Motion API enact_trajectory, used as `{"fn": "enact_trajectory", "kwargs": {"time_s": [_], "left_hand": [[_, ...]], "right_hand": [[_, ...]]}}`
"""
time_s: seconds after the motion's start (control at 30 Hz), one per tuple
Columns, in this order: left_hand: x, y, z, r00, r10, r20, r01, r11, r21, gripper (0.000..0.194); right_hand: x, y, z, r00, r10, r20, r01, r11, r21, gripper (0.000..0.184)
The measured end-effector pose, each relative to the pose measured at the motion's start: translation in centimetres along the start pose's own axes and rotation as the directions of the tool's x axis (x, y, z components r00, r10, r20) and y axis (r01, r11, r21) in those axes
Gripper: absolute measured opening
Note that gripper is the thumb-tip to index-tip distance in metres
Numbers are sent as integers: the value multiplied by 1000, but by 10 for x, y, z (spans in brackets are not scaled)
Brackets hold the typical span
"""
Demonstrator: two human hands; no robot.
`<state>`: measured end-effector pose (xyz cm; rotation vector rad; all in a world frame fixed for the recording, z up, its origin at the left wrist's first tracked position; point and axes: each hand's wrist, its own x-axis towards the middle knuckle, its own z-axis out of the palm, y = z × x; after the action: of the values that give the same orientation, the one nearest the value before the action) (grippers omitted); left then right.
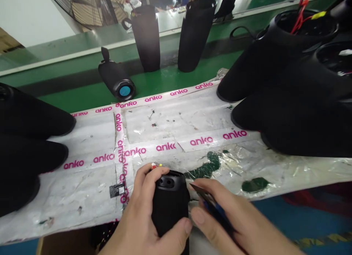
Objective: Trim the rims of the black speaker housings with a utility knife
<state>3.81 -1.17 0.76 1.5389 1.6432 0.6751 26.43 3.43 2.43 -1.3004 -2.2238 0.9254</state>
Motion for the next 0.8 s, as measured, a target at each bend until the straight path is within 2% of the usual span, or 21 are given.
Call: {"fn": "enact_trajectory", "kwargs": {"time_s": [0.03,0.07,0.17,0.23,0.33,0.4,0.43,0.5,0.57,0.6,0.7,0.8], "left_hand": [[0,1,-2,1000,15,13,-15,1000,-14,79],[1,1,-4,999,35,31,-34,998,-45,81],[5,-3,-10,995,78,63,-59,966,-250,81],[8,-11,-10,997,38,66,-8,910,-415,90],[10,-20,2,979,-68,190,156,856,-493,127],[10,-19,14,965,-68,252,185,858,-479,126],[9,-16,19,973,-32,231,143,865,-481,117],[8,-8,23,989,104,100,-43,875,-483,102],[6,2,16,974,223,-26,-213,882,-420,91],[4,6,10,968,245,-57,-248,896,-367,86],[-2,15,-8,976,184,-114,-202,965,-165,79],[-5,16,-10,976,160,-146,-157,987,33,86]], "right_hand": [[1,-3,12,997,71,44,-78,978,191,25],[1,-4,21,985,142,100,-169,920,355,27],[-5,2,35,917,317,244,-399,677,619,44],[-11,10,34,866,404,295,-479,501,721,60],[-21,18,29,743,538,398,-594,255,763,87],[-27,20,30,688,577,440,-616,144,775,104],[-29,21,31,688,575,443,-604,115,789,111],[-31,19,36,709,557,433,-572,95,815,117],[-30,14,42,726,537,430,-561,101,822,113],[-28,11,45,734,524,433,-558,101,824,109],[-18,-1,56,745,497,445,-562,110,820,98],[-12,-7,67,741,509,439,-577,146,804,88]]}}
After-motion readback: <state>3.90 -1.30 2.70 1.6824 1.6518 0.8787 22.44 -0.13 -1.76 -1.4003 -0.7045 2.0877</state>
